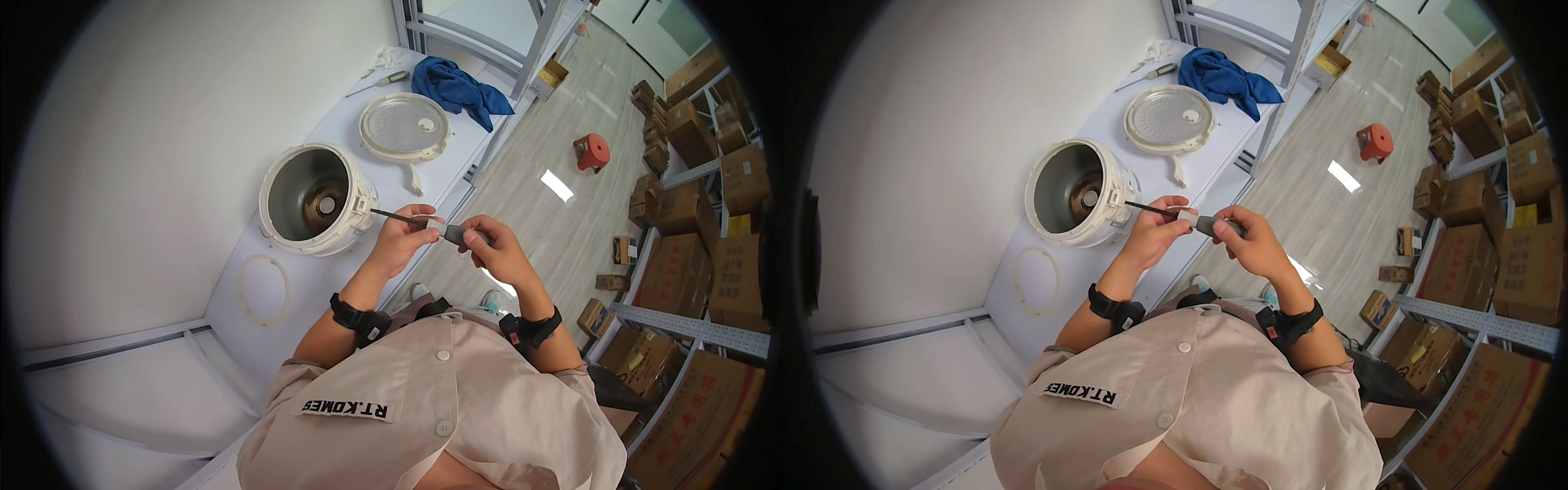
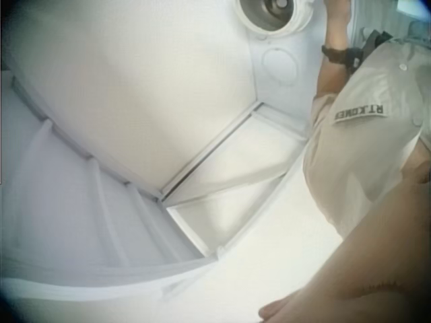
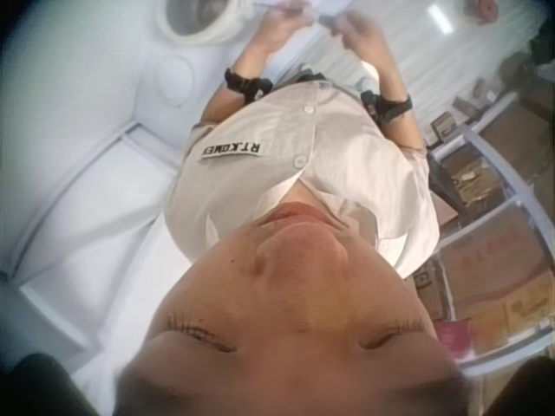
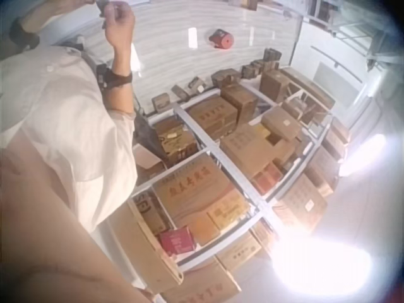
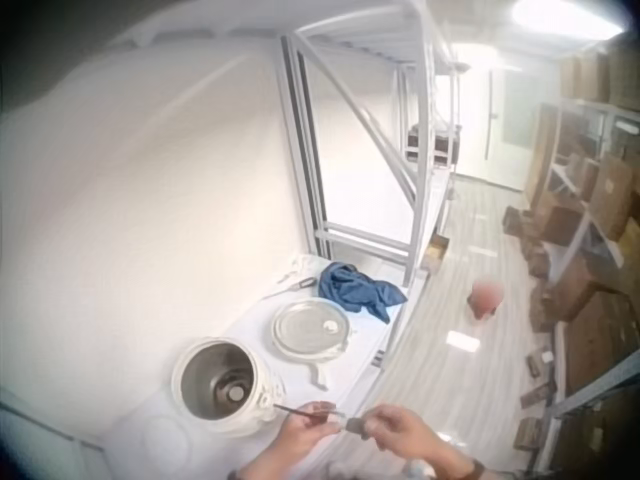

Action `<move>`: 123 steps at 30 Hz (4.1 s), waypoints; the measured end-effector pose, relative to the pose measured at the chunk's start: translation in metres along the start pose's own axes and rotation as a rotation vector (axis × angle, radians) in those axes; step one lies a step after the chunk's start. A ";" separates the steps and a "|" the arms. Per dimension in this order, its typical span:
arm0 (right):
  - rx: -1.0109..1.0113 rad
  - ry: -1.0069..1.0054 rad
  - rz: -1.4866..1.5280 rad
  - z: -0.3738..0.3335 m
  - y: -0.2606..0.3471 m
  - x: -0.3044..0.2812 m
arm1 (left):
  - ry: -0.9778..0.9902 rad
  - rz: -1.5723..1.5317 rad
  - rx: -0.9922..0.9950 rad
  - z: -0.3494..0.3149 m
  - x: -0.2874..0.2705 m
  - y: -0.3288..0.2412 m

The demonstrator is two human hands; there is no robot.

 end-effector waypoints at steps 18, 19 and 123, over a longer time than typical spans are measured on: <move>0.054 -0.003 0.160 0.000 -0.002 -0.005 | 0.059 0.060 -0.040 0.003 -0.006 0.009; 0.086 0.005 0.169 -0.001 -0.004 -0.005 | 0.056 0.044 -0.032 0.002 -0.004 0.007; -0.168 0.106 -0.160 -0.025 0.011 0.000 | -0.449 -0.100 0.127 -0.049 -0.053 -0.007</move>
Point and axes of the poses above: each hand's wrist, its own z-axis towards the middle knuckle, its own x-axis out of the palm, y = z × x, the point moved 10 cm from there along z, towards the middle knuckle, and after that the axes turned 4 degrees about y, right-handed, at the moved point
